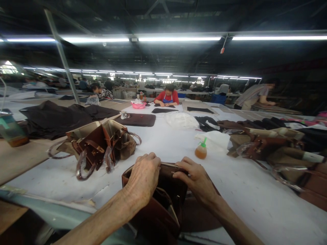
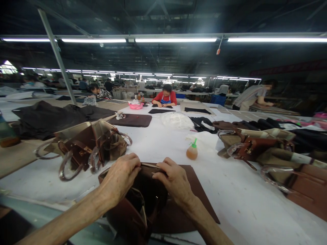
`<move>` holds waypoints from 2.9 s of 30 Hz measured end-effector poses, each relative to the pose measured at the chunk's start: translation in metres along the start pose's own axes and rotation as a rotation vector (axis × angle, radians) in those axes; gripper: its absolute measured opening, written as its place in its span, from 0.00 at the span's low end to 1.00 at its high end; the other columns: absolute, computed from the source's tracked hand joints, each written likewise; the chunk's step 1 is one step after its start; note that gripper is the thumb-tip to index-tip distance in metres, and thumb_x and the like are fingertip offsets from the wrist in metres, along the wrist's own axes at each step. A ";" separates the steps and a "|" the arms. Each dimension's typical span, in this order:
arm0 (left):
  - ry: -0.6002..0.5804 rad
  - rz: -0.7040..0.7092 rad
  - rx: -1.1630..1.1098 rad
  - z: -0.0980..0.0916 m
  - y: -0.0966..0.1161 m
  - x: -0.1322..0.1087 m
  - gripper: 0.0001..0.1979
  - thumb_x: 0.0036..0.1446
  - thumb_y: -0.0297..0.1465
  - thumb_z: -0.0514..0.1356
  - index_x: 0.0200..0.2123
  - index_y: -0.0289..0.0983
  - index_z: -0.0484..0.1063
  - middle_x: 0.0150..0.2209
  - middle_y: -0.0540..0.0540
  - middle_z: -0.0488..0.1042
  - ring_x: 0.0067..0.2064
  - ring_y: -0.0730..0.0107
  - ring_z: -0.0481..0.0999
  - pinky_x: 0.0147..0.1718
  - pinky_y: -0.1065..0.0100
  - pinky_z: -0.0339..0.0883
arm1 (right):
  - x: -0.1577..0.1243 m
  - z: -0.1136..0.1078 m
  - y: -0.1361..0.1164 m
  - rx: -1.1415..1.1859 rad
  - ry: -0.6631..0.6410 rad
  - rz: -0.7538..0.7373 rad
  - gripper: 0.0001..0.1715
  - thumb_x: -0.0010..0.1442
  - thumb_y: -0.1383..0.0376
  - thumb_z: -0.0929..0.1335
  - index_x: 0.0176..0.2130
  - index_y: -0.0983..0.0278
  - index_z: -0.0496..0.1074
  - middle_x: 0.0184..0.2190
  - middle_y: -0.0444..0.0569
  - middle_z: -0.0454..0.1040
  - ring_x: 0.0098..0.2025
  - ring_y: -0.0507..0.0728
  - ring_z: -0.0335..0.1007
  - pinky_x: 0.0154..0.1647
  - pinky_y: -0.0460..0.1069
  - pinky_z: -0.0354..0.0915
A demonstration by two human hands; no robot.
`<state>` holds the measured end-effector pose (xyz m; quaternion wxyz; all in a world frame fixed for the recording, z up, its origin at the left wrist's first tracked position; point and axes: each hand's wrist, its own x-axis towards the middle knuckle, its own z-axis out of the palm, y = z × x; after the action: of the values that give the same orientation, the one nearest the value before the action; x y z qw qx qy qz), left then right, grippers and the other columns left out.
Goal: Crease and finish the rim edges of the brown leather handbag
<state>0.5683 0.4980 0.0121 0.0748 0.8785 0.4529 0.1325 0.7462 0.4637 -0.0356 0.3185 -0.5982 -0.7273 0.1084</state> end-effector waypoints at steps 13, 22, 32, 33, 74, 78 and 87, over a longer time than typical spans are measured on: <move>0.102 -0.029 -0.127 0.012 -0.014 0.003 0.08 0.51 0.23 0.52 0.22 0.35 0.66 0.27 0.48 0.67 0.30 0.71 0.66 0.31 0.72 0.55 | -0.001 0.001 -0.002 0.254 0.058 0.031 0.11 0.57 0.64 0.65 0.26 0.64 0.72 0.25 0.43 0.64 0.28 0.50 0.61 0.28 0.44 0.56; 0.157 -0.073 -0.177 0.016 -0.015 0.006 0.07 0.48 0.22 0.52 0.21 0.35 0.65 0.24 0.50 0.67 0.27 0.73 0.64 0.28 0.72 0.52 | -0.001 0.006 -0.003 0.275 0.088 0.042 0.12 0.58 0.63 0.64 0.26 0.65 0.71 0.25 0.43 0.64 0.28 0.50 0.61 0.29 0.45 0.55; 0.199 -0.102 -0.181 0.021 -0.017 0.007 0.07 0.46 0.22 0.52 0.20 0.36 0.65 0.23 0.50 0.67 0.27 0.74 0.65 0.27 0.72 0.51 | 0.000 0.007 -0.006 0.273 0.103 0.043 0.12 0.58 0.64 0.64 0.25 0.64 0.71 0.25 0.43 0.63 0.28 0.51 0.61 0.28 0.46 0.55; 0.203 -0.105 -0.177 0.021 -0.016 0.007 0.07 0.46 0.22 0.52 0.20 0.36 0.65 0.23 0.50 0.67 0.27 0.74 0.65 0.27 0.72 0.51 | 0.000 0.007 -0.006 0.271 0.102 0.041 0.12 0.58 0.64 0.64 0.25 0.64 0.71 0.25 0.43 0.63 0.28 0.51 0.61 0.28 0.46 0.55; -0.391 -0.037 -1.168 -0.018 -0.117 -0.044 0.25 0.31 0.20 0.48 0.36 0.32 0.74 0.29 0.50 0.73 0.29 0.73 0.70 0.29 0.76 0.62 | 0.012 0.000 -0.090 -0.658 -0.140 -0.121 0.15 0.61 0.61 0.60 0.25 0.61 0.66 0.20 0.47 0.72 0.23 0.58 0.66 0.24 0.50 0.44; -0.449 0.035 -1.186 -0.022 -0.120 -0.051 0.24 0.35 0.20 0.50 0.37 0.33 0.74 0.27 0.51 0.73 0.28 0.76 0.69 0.27 0.77 0.61 | 0.011 0.000 -0.082 -0.579 -0.159 -0.157 0.17 0.63 0.60 0.59 0.26 0.61 0.66 0.20 0.45 0.71 0.24 0.55 0.66 0.26 0.49 0.48; -0.455 0.016 -1.079 -0.023 -0.102 -0.038 0.19 0.40 0.23 0.57 0.40 0.35 0.73 0.35 0.52 0.74 0.35 0.72 0.70 0.34 0.77 0.63 | 0.010 0.002 -0.059 -0.569 -0.151 -0.122 0.18 0.63 0.56 0.58 0.29 0.60 0.69 0.22 0.44 0.72 0.27 0.55 0.66 0.28 0.47 0.49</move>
<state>0.4612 0.5263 0.0022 0.6060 0.7258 0.2874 0.1531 0.6966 0.4579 -0.0022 0.0891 -0.6089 -0.7846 -0.0751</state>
